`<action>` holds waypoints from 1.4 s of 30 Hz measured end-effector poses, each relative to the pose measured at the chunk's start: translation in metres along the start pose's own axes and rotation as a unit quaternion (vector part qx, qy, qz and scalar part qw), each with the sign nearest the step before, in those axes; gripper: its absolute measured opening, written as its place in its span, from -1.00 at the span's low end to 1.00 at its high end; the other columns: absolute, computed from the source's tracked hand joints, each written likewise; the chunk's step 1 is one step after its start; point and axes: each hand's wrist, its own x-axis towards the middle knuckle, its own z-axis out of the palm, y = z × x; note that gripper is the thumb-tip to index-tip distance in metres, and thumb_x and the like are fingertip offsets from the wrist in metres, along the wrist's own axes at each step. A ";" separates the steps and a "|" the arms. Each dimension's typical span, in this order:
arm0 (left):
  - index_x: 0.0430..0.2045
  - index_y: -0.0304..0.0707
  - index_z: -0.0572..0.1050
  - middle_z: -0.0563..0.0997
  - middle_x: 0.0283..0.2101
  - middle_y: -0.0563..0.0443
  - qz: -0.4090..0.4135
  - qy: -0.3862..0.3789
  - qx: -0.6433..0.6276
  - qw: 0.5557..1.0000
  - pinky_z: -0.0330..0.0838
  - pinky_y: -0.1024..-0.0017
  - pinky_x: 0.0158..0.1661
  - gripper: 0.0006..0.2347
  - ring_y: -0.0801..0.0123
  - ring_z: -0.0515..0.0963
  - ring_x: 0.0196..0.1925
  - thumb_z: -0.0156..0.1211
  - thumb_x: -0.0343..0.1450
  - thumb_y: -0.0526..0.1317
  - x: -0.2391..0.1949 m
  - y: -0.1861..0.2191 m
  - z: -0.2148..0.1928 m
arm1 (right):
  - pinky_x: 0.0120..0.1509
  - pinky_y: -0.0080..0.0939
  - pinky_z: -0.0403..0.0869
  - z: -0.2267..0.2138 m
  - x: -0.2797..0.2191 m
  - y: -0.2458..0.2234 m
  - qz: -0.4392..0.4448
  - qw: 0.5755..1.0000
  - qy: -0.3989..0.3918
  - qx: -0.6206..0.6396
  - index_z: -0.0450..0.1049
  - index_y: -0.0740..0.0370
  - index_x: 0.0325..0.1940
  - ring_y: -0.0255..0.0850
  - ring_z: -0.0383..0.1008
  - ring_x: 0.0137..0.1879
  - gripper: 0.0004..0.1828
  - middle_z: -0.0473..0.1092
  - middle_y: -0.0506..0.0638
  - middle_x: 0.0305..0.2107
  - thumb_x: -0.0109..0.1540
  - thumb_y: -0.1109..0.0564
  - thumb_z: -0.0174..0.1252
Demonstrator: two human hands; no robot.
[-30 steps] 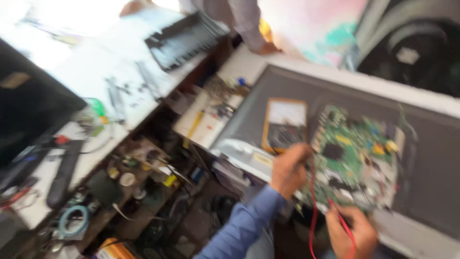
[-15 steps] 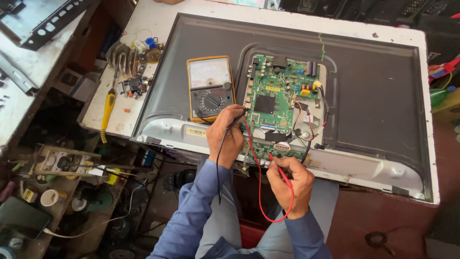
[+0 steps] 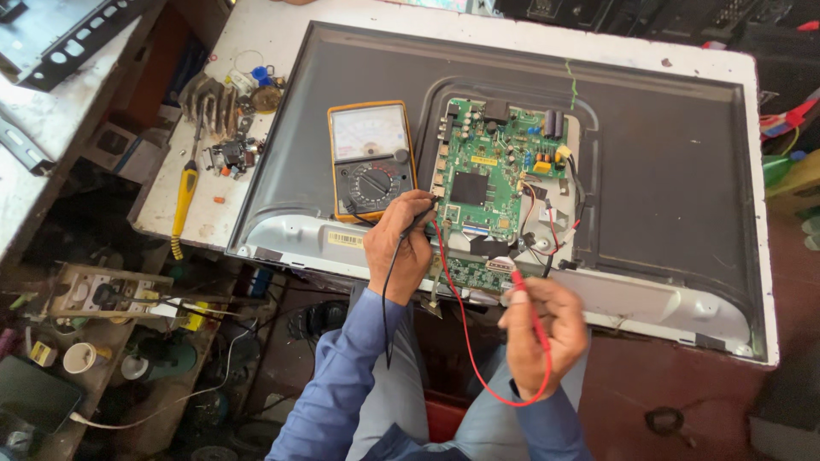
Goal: The person uses a multimeter to test points on a circuit board and a small green component. They repeatedly place the multimeter probes on various locations on the board and then on the separate component, checking electrical continuity or voltage.
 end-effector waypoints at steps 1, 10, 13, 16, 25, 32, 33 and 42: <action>-0.27 -0.38 0.47 0.65 -0.12 -0.11 -0.002 0.000 -0.004 1.000 0.56 0.40 -0.12 -0.81 0.12 0.70 -0.09 0.16 0.34 -0.59 -0.001 0.000 0.000 | -0.40 -0.46 0.42 -0.004 0.001 0.001 0.009 0.999 0.029 0.015 0.40 0.32 0.02 -0.42 0.47 -0.43 -0.80 0.52 0.00 -0.33 0.30 0.33 0.15; -0.28 -0.39 0.48 0.66 -0.13 -0.12 0.001 0.001 0.002 1.000 0.56 0.41 -0.13 -0.82 0.12 0.71 -0.11 0.20 0.34 -0.59 0.000 -0.002 0.001 | -0.23 -0.35 0.49 -0.026 0.010 0.010 -0.028 0.998 0.058 -0.025 0.42 0.39 0.09 -0.31 0.50 -0.27 -0.82 0.48 0.06 -0.23 0.40 0.32 0.16; -0.27 -0.39 0.48 0.65 -0.12 -0.13 0.002 0.001 -0.002 1.000 0.56 0.40 -0.12 -0.81 0.11 0.71 -0.10 0.18 0.34 -0.60 -0.001 -0.003 0.001 | -0.24 -0.33 0.49 -0.028 0.010 0.010 -0.023 0.998 0.055 -0.028 0.44 0.42 0.12 -0.28 0.50 -0.28 -0.80 0.48 0.08 -0.20 0.41 0.29 0.12; -0.27 -0.39 0.48 0.66 -0.12 -0.13 0.006 0.001 0.002 1.000 0.56 0.40 -0.12 -0.80 0.10 0.71 -0.10 0.17 0.33 -0.60 0.000 -0.003 0.001 | -0.24 -0.33 0.48 -0.028 0.012 0.011 -0.021 0.998 0.044 -0.037 0.45 0.44 0.10 -0.27 0.50 -0.29 -0.80 0.49 0.09 -0.21 0.43 0.27 0.08; -0.27 -0.41 0.47 0.66 -0.12 -0.13 -0.007 -0.004 -0.002 1.000 0.56 0.41 -0.13 -0.78 0.10 0.71 -0.11 0.12 0.30 -0.62 0.000 -0.003 0.001 | -0.16 -0.31 0.52 -0.020 0.015 0.004 -0.091 0.992 -0.004 -0.083 0.43 0.45 0.11 -0.25 0.52 -0.23 -0.80 0.46 0.12 -0.20 0.46 0.26 0.02; -0.27 -0.42 0.48 0.66 -0.12 -0.14 -0.015 -0.002 -0.004 1.000 0.58 0.40 -0.12 -0.77 0.11 0.72 -0.11 0.10 0.29 -0.63 0.000 -0.002 0.002 | -0.17 -0.35 0.51 -0.012 0.056 -0.017 -0.105 0.991 0.033 -0.076 0.42 0.44 0.17 -0.28 0.53 -0.24 -0.76 0.50 0.12 -0.14 0.47 0.25 -0.02; -0.27 -0.42 0.48 0.66 -0.12 -0.14 -0.019 -0.002 -0.007 1.000 0.58 0.41 -0.12 -0.77 0.12 0.72 -0.11 0.09 0.29 -0.63 -0.001 -0.003 0.002 | -0.16 -0.35 0.51 -0.014 0.059 -0.020 -0.097 0.992 0.010 -0.084 0.44 0.45 0.15 -0.28 0.53 -0.23 -0.76 0.50 0.12 -0.17 0.47 0.25 0.00; -0.27 -0.41 0.49 0.67 -0.12 -0.13 -0.015 -0.002 0.004 1.000 0.57 0.40 -0.13 -0.78 0.10 0.71 -0.11 0.13 0.29 -0.62 0.000 -0.004 0.002 | -0.27 -0.35 0.47 -0.018 0.036 -0.006 -0.022 0.996 -0.038 -0.076 0.50 0.42 0.03 -0.28 0.52 -0.34 -0.79 0.52 0.10 -0.35 0.43 0.21 0.05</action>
